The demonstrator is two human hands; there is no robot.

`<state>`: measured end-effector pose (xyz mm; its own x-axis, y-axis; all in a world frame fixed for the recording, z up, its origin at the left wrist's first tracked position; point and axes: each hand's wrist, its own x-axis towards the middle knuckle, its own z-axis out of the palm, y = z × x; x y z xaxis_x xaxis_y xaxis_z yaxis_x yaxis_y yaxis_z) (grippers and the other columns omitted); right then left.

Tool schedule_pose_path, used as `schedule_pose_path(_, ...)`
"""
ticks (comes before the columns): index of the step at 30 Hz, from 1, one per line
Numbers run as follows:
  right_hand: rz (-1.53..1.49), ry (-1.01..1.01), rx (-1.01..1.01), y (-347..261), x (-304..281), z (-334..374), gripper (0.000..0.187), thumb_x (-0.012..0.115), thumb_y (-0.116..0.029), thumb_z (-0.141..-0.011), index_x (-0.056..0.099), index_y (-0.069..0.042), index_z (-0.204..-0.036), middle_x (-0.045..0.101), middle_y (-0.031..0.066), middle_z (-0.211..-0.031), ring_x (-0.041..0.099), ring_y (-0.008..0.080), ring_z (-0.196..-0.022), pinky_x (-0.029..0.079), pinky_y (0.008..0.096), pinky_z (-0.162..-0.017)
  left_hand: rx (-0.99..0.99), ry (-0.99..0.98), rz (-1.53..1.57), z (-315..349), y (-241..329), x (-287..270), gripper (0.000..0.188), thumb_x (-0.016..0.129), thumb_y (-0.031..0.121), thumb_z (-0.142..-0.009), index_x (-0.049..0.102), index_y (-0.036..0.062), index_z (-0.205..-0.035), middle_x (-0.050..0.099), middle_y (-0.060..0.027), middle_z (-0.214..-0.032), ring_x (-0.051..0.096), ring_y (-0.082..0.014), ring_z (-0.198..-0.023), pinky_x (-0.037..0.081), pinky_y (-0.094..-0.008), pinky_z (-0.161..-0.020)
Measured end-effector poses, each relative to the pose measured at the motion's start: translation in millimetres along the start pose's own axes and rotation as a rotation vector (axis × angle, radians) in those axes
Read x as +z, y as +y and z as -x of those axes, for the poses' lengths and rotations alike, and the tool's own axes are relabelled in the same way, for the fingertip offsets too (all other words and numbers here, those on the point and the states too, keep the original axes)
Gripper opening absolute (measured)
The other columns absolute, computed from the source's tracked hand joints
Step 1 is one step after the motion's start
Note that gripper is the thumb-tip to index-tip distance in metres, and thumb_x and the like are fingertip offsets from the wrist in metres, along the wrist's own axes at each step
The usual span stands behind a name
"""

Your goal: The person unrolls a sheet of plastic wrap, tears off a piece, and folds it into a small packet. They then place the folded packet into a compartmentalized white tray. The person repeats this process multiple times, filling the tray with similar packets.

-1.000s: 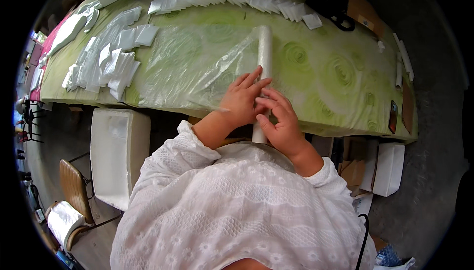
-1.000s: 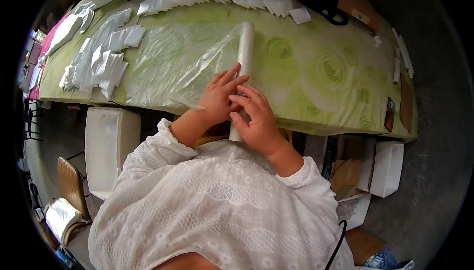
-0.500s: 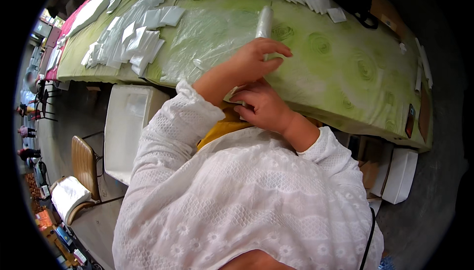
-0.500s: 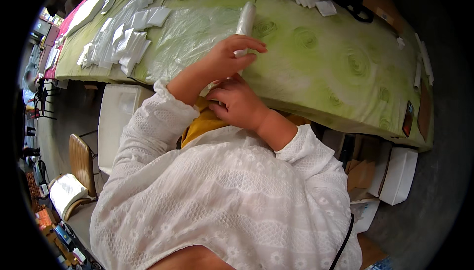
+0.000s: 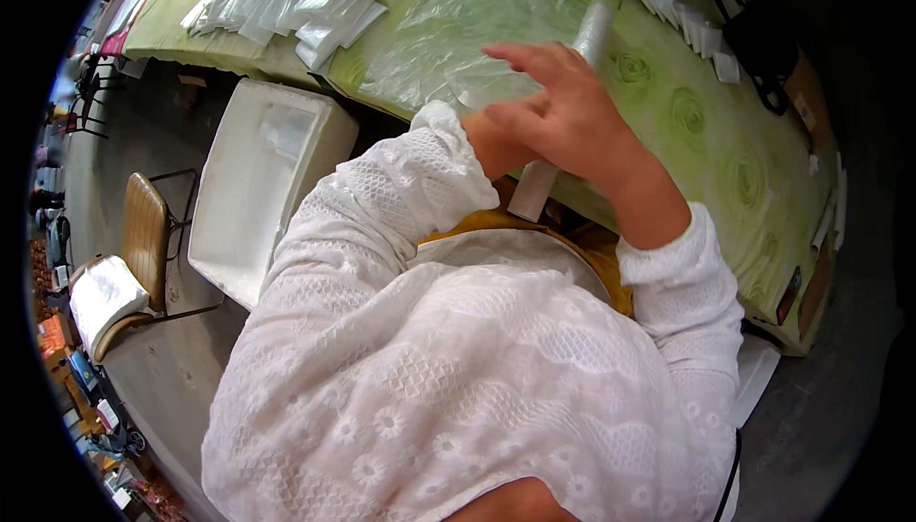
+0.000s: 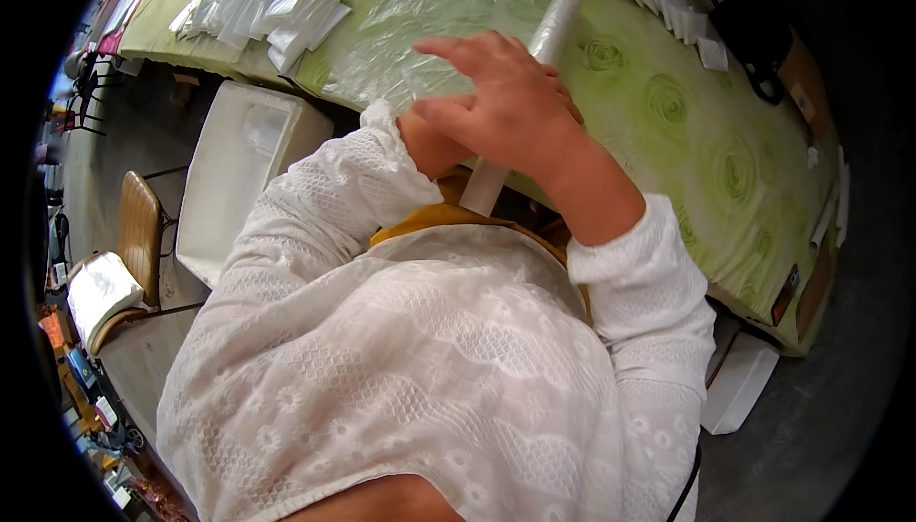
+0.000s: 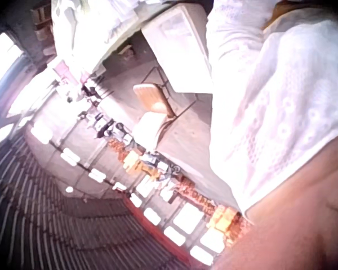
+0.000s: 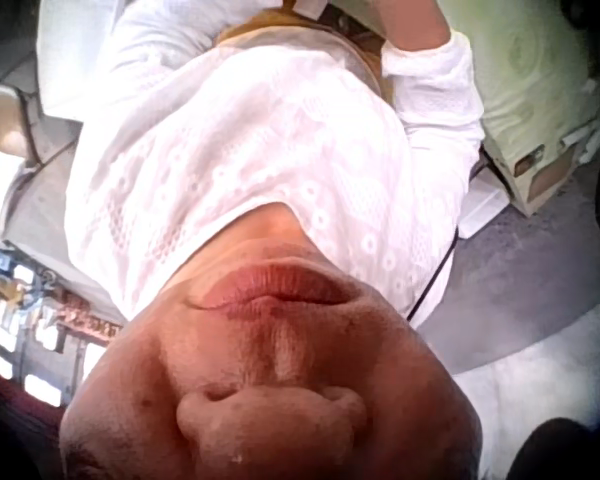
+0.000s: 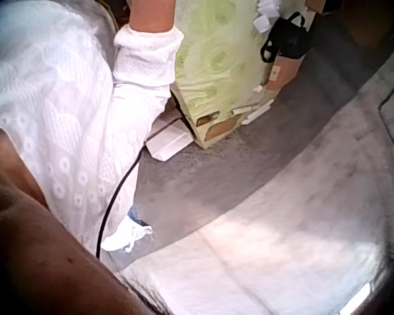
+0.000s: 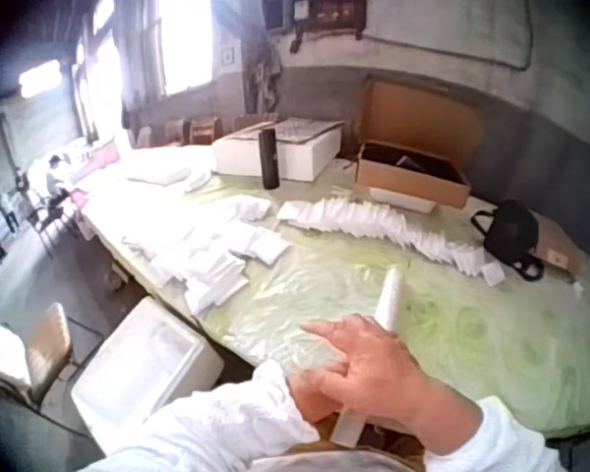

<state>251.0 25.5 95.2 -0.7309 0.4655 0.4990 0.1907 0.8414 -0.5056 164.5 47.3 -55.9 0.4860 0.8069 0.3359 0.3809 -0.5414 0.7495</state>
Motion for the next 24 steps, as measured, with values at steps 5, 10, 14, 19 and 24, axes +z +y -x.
schedule_pose_path(5,0.03,-0.566,0.388,47,16,-48,0.037,0.066,-0.021,-0.082,0.066,-0.015,-0.119,0.066,0.01,-0.112,0.059,0.0275,-0.109,0.048,0.0386,-0.091,-0.063,-0.037,0.02,-13,46,-15,0.04,0.061,0.028,-0.088,0.058,0.0072,-0.122,0.058,-0.0122,-0.128,0.051,-0.0213,-0.125,0.036,-0.0331,-0.107)
schedule_pose_path(10,0.556,0.016,0.272,134,10,-32,0.033,0.061,-0.02,-0.082,0.066,-0.018,-0.115,0.064,0.0087,-0.118,0.056,0.0331,-0.114,0.043,0.0442,-0.099,0.074,-0.114,-0.489,-14,58,-33,0.038,0.068,0.034,-0.08,0.069,0.019,-0.115,0.068,-0.0008,-0.118,0.05,-0.0215,-0.127,0.028,-0.0419,-0.116)
schedule_pose_path(14,0.354,0.269,0.211,125,-11,2,0.034,0.062,-0.015,-0.083,0.064,-0.012,-0.116,0.063,0.0119,-0.116,0.055,0.0328,-0.112,0.041,0.0426,-0.101,0.052,-0.026,-0.458,6,56,-42,0.04,0.067,0.039,-0.08,0.071,0.0213,-0.115,0.064,-0.0015,-0.128,0.048,-0.026,-0.13,0.024,-0.0474,-0.118)
schedule_pose_path(19,0.045,0.366,0.226,63,5,68,0.024,0.064,-0.004,-0.082,0.065,-0.006,-0.106,0.063,0.0132,-0.114,0.057,0.0328,-0.111,0.045,0.0404,-0.098,0.05,0.128,-0.399,47,47,-61,0.035,0.066,0.025,-0.085,0.067,0.0163,-0.119,0.052,-0.0053,-0.142,0.042,-0.0302,-0.135,0.03,-0.0432,-0.115)
schedule_pose_path(24,-0.075,0.279,0.165,21,17,122,0.027,0.065,0.004,-0.078,0.065,-0.006,-0.103,0.063,0.0114,-0.109,0.058,0.0323,-0.108,0.047,0.0406,-0.094,-0.099,0.225,-0.589,81,76,-102,0.031,0.065,0.008,-0.081,0.068,0.0133,-0.111,0.059,-0.0075,-0.133,0.051,-0.0275,-0.126,0.041,-0.0413,-0.106)
